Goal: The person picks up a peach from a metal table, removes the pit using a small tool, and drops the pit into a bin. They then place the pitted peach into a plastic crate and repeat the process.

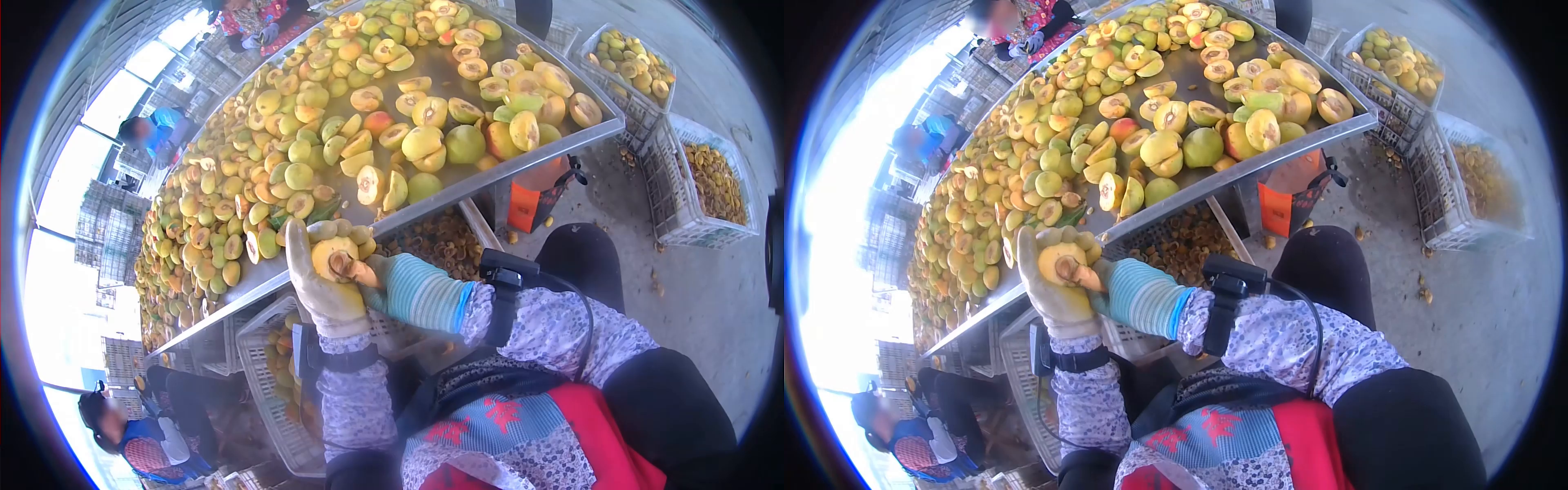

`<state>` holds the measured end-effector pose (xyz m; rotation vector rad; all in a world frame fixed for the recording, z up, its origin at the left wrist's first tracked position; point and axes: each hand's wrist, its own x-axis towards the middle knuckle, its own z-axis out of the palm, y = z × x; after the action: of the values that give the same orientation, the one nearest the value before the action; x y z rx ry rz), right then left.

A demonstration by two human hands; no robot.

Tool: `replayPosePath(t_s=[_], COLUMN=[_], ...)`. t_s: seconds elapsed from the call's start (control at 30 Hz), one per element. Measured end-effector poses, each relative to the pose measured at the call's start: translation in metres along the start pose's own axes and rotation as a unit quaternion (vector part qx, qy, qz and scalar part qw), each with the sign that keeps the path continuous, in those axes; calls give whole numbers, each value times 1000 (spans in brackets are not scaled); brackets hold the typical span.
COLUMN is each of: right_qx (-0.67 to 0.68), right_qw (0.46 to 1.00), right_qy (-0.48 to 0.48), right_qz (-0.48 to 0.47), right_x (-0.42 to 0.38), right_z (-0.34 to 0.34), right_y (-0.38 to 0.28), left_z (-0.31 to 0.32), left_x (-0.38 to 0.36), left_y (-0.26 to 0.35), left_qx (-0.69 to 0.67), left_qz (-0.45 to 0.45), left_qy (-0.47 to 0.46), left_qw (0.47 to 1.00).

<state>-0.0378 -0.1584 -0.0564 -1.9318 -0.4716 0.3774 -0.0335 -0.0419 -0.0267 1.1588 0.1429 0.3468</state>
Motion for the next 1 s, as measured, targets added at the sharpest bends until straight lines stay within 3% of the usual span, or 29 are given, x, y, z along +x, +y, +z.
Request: replayPosePath(t_s=[0.1, 0.2, 0.3, 0.37, 0.43, 0.53, 0.6, 0.73, 0.77, 0.8, 0.93, 0.97, 1.0], right_qx=[91, 124, 183, 123, 63, 160, 207, 252, 190, 120, 101, 172, 232], right_qw=[993, 988, 975, 985, 991, 977, 932, 913, 966, 973, 953, 974, 933], right_qy=[-23, -82, -99, -108, -116, -115, -269, -302, -170, -29, 22, -119, -252], right_qz=[-70, -48, -85, -61, -36, -84, 127, 105, -47, -196, -285, -91, 109], right_x=[4, 2, 3, 0, -3, -10, -21, -12, -6, -2, -7, -19, -25], right_z=[7, 4, 8, 3, 2, -8, -35, -12, 11, 23, 10, -14, -28], right_y=[9, 13, 22, 21, 22, 17, -10, 25, 44, 54, 46, 20, 6], left_z=[2, -4, -10, -12, -7, -13, -8, -7, -8, -9, -1, 4, 7], left_x=[1, 5, 10, 12, 8, 12, 6, 7, 9, 9, 4, 1, 0], left_y=[3, 6, 11, 8, 5, 0, 2, 1, -1, -2, -5, -3, -1], left_qx=[16, 91, 105, 185, 166, 131, 117, 90, 49, 7, 51, 30, 9], left_qz=[-11, 9, -54, -12, -24, -15, -41, -62, -91, -119, -93, -112, -130], left_qy=[8, -50, -102, -128, -85, -151, -148, -169, -171, -173, -188, -168, -147], left_qw=[1000, 995, 988, 974, 982, 980, 981, 980, 980, 978, 976, 979, 981])
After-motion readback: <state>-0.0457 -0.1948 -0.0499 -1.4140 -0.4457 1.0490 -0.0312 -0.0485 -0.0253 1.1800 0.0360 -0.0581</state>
